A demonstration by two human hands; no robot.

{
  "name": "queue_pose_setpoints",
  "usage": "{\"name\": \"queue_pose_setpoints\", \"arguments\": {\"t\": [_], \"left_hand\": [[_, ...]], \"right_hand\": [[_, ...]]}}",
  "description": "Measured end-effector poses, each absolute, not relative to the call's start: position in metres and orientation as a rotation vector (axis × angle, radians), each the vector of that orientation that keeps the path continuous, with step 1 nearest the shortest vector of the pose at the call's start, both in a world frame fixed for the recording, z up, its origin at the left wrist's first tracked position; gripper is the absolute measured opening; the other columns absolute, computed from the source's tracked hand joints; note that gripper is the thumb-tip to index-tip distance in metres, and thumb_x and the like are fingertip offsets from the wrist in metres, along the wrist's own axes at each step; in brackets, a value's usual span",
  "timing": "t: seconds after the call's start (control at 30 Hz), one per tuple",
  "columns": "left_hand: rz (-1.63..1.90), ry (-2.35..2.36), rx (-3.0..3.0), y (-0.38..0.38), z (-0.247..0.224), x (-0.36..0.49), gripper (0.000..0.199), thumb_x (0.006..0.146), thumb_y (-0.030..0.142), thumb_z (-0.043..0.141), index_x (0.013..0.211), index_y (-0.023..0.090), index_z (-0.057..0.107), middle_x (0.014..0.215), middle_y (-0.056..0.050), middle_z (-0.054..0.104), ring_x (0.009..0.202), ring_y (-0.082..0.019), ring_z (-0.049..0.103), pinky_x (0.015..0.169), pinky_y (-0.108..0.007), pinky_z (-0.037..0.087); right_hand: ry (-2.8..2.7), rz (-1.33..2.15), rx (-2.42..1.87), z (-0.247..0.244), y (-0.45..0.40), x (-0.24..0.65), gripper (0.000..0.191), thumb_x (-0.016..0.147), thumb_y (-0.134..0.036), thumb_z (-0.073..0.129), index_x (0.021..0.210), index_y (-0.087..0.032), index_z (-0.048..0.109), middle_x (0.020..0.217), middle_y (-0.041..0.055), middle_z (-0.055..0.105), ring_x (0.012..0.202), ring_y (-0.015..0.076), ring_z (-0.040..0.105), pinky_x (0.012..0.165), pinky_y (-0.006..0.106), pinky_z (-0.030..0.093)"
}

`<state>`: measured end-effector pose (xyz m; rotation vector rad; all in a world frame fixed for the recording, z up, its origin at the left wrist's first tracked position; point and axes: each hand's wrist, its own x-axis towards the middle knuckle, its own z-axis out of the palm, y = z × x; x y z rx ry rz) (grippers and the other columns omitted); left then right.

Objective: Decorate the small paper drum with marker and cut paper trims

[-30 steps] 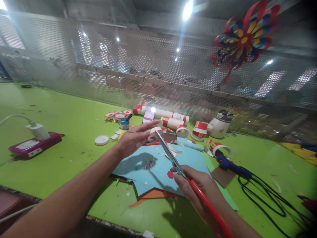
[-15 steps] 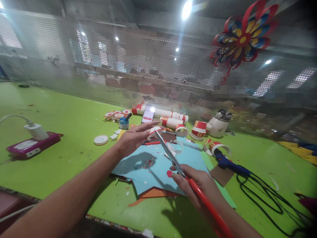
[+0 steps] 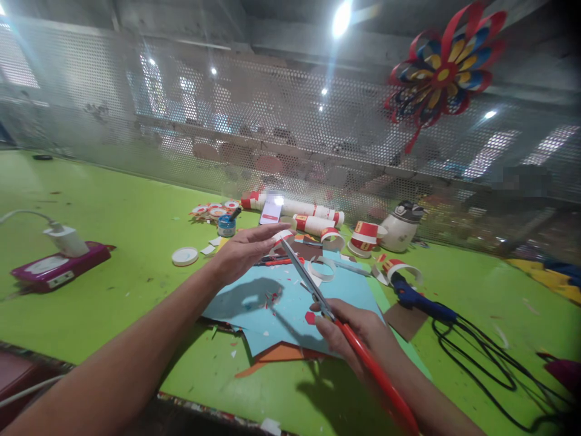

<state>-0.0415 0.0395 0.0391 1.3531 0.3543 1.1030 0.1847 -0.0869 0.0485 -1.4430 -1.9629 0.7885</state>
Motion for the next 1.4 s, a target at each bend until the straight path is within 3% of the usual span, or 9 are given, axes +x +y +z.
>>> {"name": "queue_pose_setpoints", "arguments": {"t": [0.1, 0.27, 0.53, 0.77, 1.07, 1.4], "left_hand": [[1.122, 0.331, 1.383, 0.040, 0.042, -0.045, 0.040, 0.083, 0.025, 0.068, 0.122, 0.022, 0.068, 0.129, -0.009, 0.065, 0.115, -0.023, 0.060, 0.098, -0.033, 0.043], [1.121, 0.292, 1.432, 0.035, 0.049, -0.048, 0.038, 0.084, 0.022, 0.065, 0.122, 0.019, 0.068, 0.113, -0.010, 0.072, 0.110, -0.022, 0.061, 0.098, -0.032, 0.043], [1.020, 0.310, 1.496, 0.032, 0.052, -0.050, 0.042, 0.081, 0.018, 0.061, 0.123, 0.019, 0.068, 0.129, -0.011, 0.065, 0.116, -0.026, 0.059, 0.091, -0.033, 0.045], [1.014, 0.285, 1.454, 0.028, 0.056, -0.050, 0.047, 0.072, 0.017, 0.061, 0.118, 0.016, 0.071, 0.125, -0.012, 0.067, 0.115, -0.031, 0.058, 0.091, -0.036, 0.046], [1.026, 0.304, 1.471, 0.032, 0.053, -0.051, 0.047, 0.070, 0.016, 0.058, 0.114, 0.013, 0.072, 0.122, -0.013, 0.068, 0.113, -0.030, 0.059, 0.090, -0.035, 0.046], [0.993, 0.296, 1.399, 0.032, 0.056, -0.049, 0.046, 0.070, 0.017, 0.060, 0.114, 0.012, 0.072, 0.121, -0.014, 0.069, 0.113, -0.031, 0.059, 0.093, -0.038, 0.046]], "right_hand": [[-1.965, 0.887, -1.409, 0.052, -0.088, 0.187, 0.049, 0.091, -0.061, 0.045, 0.100, -0.017, 0.065, 0.068, -0.0003, 0.053, 0.061, 0.0139, 0.046, 0.056, 0.026, 0.036], [-1.926, 0.968, -1.362, 0.059, -0.095, 0.193, 0.052, 0.095, -0.063, 0.035, 0.090, -0.018, 0.062, 0.065, 0.0004, 0.055, 0.065, 0.0159, 0.054, 0.063, 0.027, 0.041], [-1.730, 1.287, -1.261, 0.047, -0.097, 0.203, 0.049, 0.097, -0.059, 0.036, 0.101, -0.017, 0.062, 0.057, -0.0017, 0.055, 0.055, 0.0138, 0.054, 0.056, 0.025, 0.044], [-1.417, 1.648, -1.010, 0.028, -0.094, 0.205, 0.057, 0.093, -0.065, 0.040, 0.110, -0.014, 0.060, 0.050, -0.0025, 0.055, 0.044, 0.0114, 0.051, 0.047, 0.023, 0.042], [-1.195, 1.682, -1.123, 0.041, -0.105, 0.196, 0.052, 0.093, -0.061, 0.047, 0.111, -0.016, 0.062, 0.056, -0.0030, 0.056, 0.047, 0.0097, 0.052, 0.049, 0.022, 0.042], [-1.392, 1.578, -1.087, 0.040, -0.104, 0.199, 0.048, 0.097, -0.057, 0.041, 0.109, -0.017, 0.064, 0.053, -0.0039, 0.052, 0.045, 0.0099, 0.048, 0.048, 0.022, 0.040]]}}
